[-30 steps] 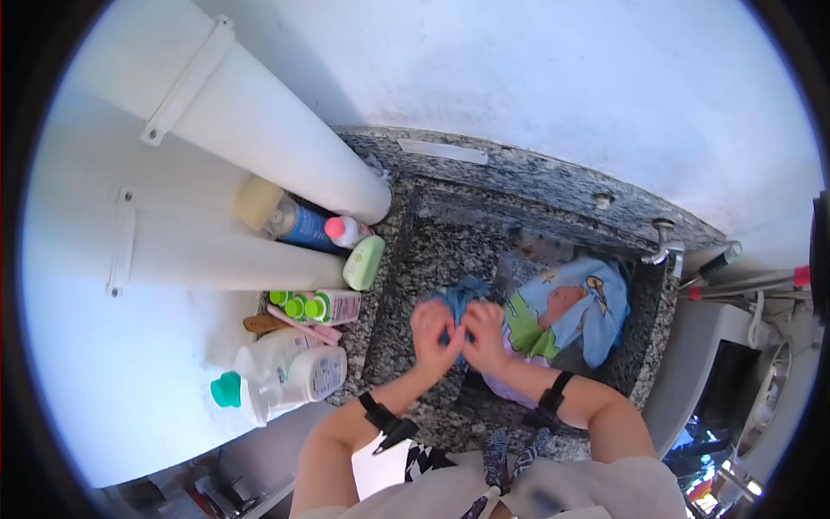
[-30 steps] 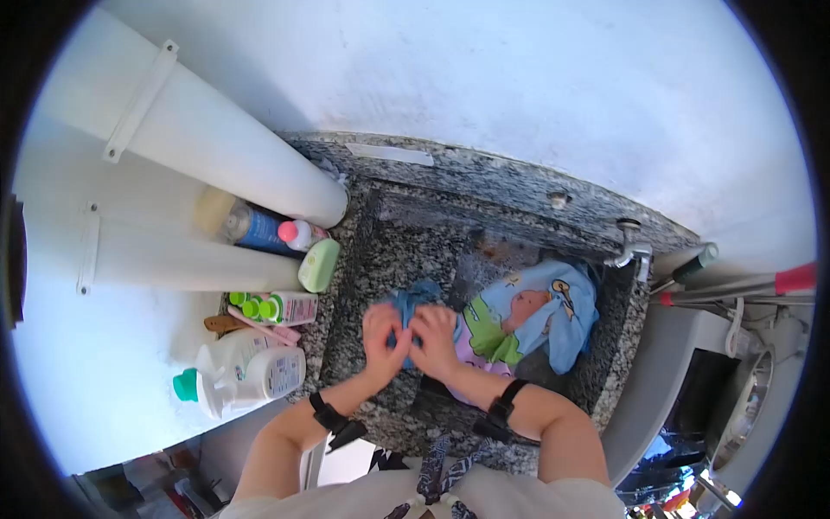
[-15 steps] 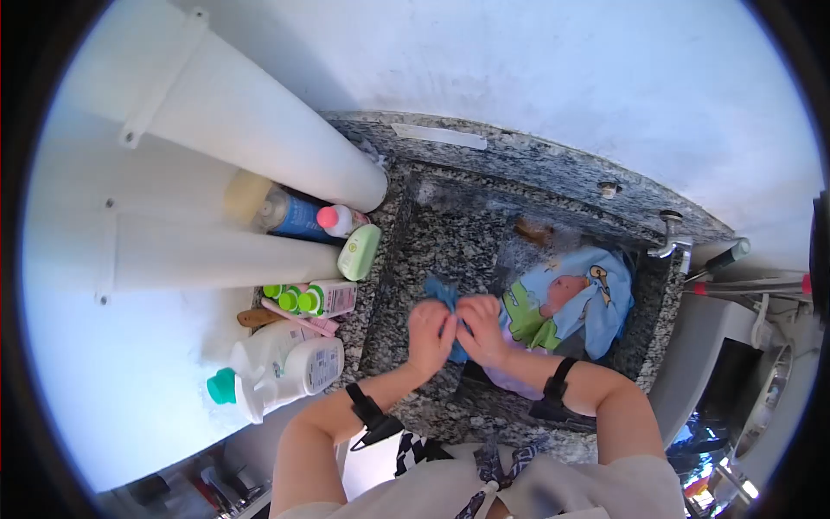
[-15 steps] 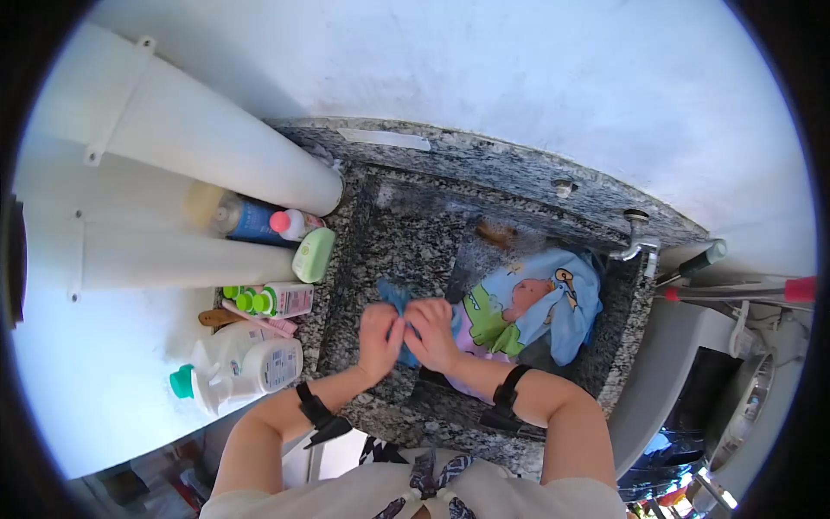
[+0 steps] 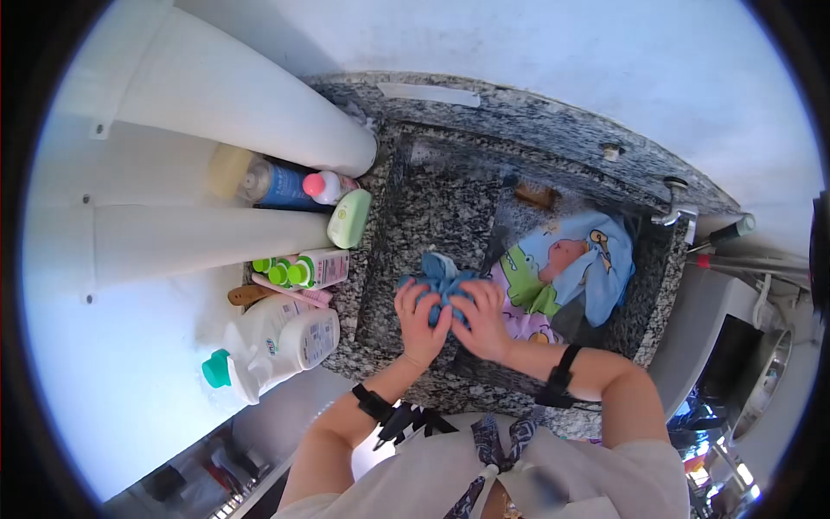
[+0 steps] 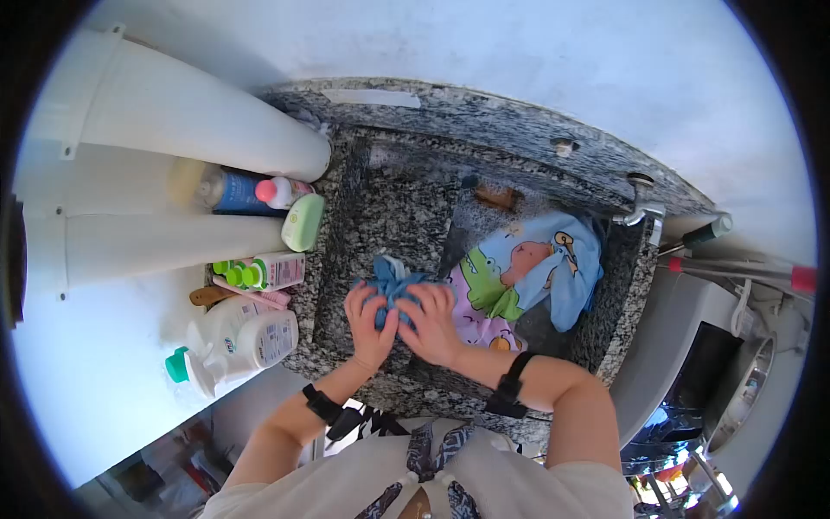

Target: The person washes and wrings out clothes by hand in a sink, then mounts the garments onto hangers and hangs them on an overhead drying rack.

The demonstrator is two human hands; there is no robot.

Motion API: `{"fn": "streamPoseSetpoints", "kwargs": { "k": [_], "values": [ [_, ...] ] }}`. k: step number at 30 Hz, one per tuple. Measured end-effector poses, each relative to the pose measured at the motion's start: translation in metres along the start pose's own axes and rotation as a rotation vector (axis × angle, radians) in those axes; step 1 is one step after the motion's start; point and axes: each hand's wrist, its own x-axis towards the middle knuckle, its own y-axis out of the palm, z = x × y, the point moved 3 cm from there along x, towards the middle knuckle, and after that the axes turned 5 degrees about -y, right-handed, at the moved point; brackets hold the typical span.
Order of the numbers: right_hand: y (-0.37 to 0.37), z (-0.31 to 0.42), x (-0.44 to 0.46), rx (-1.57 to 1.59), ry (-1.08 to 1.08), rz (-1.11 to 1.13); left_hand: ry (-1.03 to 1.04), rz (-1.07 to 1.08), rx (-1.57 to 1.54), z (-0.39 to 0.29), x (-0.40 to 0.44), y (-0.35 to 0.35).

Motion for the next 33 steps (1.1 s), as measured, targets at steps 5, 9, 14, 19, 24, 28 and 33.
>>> {"fn": "streamPoseSetpoints", "kwargs": {
  "k": [5,9,14,19,24,28,33],
  "values": [
    [0.042,-0.033,0.018,0.095,-0.094,-0.031,0.081,-0.023,-0.147,0.045,0.016,0.026],
    [0.046,-0.062,0.054,0.211,-0.041,0.015,0.022,0.083,-0.139,0.055,0.061,0.047],
    [0.062,-0.09,0.07,0.284,0.162,0.13,-0.113,0.33,-0.142,0.073,0.096,0.065],
    [0.064,-0.093,0.068,0.303,0.275,-0.023,-0.304,0.411,-0.138,0.079,0.1,0.075],
    [0.04,-0.106,0.044,0.2,0.391,-0.248,-0.506,0.111,-0.08,0.082,0.109,0.082],
    [-0.041,-0.152,-0.078,-0.513,0.345,-0.327,-0.845,-0.149,-0.968,0.033,0.12,0.038],
    [-0.19,-0.142,-0.207,0.526,1.174,-0.87,-0.729,-0.231,-1.075,-0.016,0.116,0.01]
  ]
}}
